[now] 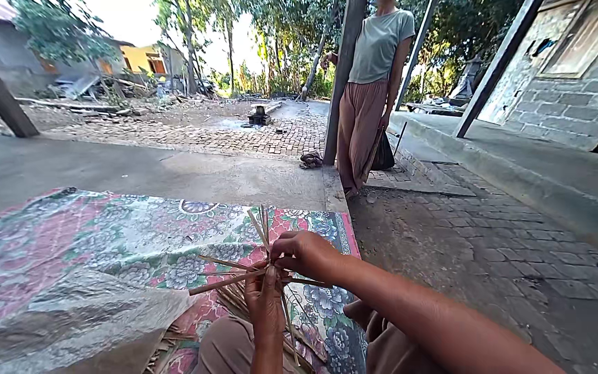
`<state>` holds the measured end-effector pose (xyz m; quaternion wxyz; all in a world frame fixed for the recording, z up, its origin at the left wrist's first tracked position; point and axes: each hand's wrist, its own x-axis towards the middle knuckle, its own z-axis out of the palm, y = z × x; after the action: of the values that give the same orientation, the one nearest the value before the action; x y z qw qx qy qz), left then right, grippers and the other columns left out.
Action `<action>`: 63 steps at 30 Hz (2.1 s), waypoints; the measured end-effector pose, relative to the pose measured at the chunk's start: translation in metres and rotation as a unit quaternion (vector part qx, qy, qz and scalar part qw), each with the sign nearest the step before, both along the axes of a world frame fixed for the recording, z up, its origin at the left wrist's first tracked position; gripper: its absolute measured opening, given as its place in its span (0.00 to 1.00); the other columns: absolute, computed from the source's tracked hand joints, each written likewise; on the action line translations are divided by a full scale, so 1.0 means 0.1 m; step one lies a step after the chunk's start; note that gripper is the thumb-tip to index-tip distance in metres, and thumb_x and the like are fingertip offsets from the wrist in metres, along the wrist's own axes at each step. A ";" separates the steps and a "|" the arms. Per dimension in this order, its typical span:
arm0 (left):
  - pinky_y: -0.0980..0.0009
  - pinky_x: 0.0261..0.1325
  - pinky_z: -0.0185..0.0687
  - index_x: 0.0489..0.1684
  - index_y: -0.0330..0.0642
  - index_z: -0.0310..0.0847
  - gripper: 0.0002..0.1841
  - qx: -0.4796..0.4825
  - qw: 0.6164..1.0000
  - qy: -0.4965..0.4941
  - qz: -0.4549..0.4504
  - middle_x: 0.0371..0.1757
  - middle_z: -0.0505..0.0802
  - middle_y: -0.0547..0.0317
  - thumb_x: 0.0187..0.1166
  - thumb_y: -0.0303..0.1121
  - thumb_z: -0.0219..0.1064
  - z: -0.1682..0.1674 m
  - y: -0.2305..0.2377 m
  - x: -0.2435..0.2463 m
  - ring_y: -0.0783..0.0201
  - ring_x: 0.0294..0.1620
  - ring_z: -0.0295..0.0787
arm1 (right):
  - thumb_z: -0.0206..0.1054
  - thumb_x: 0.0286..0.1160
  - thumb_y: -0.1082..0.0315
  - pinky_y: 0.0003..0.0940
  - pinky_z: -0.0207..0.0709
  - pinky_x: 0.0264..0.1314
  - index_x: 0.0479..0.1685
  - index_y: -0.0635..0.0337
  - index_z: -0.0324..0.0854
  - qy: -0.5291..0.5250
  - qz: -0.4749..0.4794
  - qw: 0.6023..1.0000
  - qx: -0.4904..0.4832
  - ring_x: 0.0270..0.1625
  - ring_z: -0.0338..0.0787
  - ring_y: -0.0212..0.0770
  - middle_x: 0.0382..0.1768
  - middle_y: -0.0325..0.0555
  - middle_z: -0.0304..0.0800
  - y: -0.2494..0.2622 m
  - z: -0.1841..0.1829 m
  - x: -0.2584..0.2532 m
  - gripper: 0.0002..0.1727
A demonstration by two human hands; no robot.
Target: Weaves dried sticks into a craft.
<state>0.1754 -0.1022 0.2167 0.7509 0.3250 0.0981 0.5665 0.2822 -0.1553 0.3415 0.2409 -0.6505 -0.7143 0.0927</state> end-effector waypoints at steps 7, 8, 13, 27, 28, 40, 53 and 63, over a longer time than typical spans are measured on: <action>0.69 0.39 0.94 0.50 0.39 0.80 0.06 -0.055 0.997 -0.037 -0.033 0.36 0.95 0.56 0.83 0.28 0.60 0.02 -0.07 0.01 0.66 0.34 0.94 | 0.63 0.83 0.66 0.52 0.82 0.50 0.47 0.61 0.91 -0.071 -0.003 0.996 0.055 0.49 0.93 0.51 0.47 0.54 0.93 0.01 -0.05 -0.04 0.12; 0.69 0.40 0.93 0.51 0.38 0.80 0.07 -0.058 0.997 -0.037 -0.037 0.37 0.95 0.56 0.85 0.28 0.59 0.03 -0.08 0.01 0.66 0.34 0.94 | 0.61 0.84 0.65 0.52 0.83 0.48 0.49 0.60 0.92 -0.088 -0.008 0.995 0.055 0.49 0.93 0.52 0.48 0.54 0.93 0.01 -0.05 -0.05 0.13; 0.71 0.42 0.93 0.53 0.37 0.79 0.10 -0.083 0.995 -0.040 -0.031 0.38 0.94 0.57 0.89 0.28 0.52 0.09 -0.11 0.02 0.67 0.36 0.95 | 0.61 0.83 0.67 0.49 0.83 0.51 0.43 0.61 0.91 -0.131 -0.009 0.983 0.129 0.49 0.92 0.52 0.42 0.55 0.91 0.04 -0.15 -0.10 0.12; 0.71 0.43 0.94 0.53 0.40 0.76 0.07 -0.092 0.995 -0.048 -0.009 0.39 0.94 0.59 0.89 0.26 0.52 0.14 -0.13 0.02 0.68 0.38 0.95 | 0.64 0.82 0.65 0.51 0.79 0.63 0.49 0.59 0.91 -0.100 -0.032 0.987 0.122 0.53 0.92 0.51 0.46 0.53 0.93 0.02 -0.17 -0.13 0.12; 0.70 0.44 0.94 0.54 0.40 0.76 0.08 -0.090 0.995 -0.049 -0.010 0.40 0.94 0.59 0.89 0.26 0.52 0.14 -0.13 0.02 0.67 0.38 0.95 | 0.63 0.82 0.66 0.51 0.79 0.64 0.47 0.60 0.92 -0.114 -0.030 0.983 0.137 0.54 0.92 0.50 0.45 0.53 0.93 0.02 -0.19 -0.13 0.12; 0.66 0.39 0.95 0.52 0.38 0.79 0.10 0.019 1.000 0.010 0.001 0.39 0.94 0.58 0.75 0.22 0.67 0.01 -0.06 -0.01 0.65 0.33 0.95 | 0.63 0.82 0.68 0.52 0.78 0.58 0.51 0.67 0.86 -0.009 -0.032 0.998 -0.056 0.52 0.88 0.52 0.49 0.57 0.88 0.00 0.03 -0.02 0.12; 0.72 0.38 0.92 0.44 0.42 0.85 0.10 0.090 0.996 0.004 -0.019 0.41 0.95 0.60 0.68 0.26 0.77 0.06 0.04 -0.15 0.69 0.36 0.93 | 0.65 0.77 0.69 0.47 0.74 0.46 0.38 0.67 0.82 0.031 0.009 0.996 -0.088 0.38 0.83 0.45 0.33 0.50 0.84 -0.07 0.10 -0.04 0.08; 0.66 0.56 0.93 0.57 0.38 0.82 0.21 0.220 0.975 0.026 0.016 0.62 0.90 0.57 0.65 0.27 0.81 0.30 -0.08 -0.12 0.64 0.54 0.93 | 0.66 0.75 0.75 0.30 0.83 0.47 0.42 0.66 0.83 0.089 0.090 0.992 0.010 0.40 0.87 0.33 0.37 0.46 0.87 -0.31 0.35 0.33 0.03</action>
<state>0.1639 -0.1102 0.2464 0.6488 0.4953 -0.0043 0.5776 0.3157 -0.1864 0.3770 0.3011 -0.5703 -0.7464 0.1644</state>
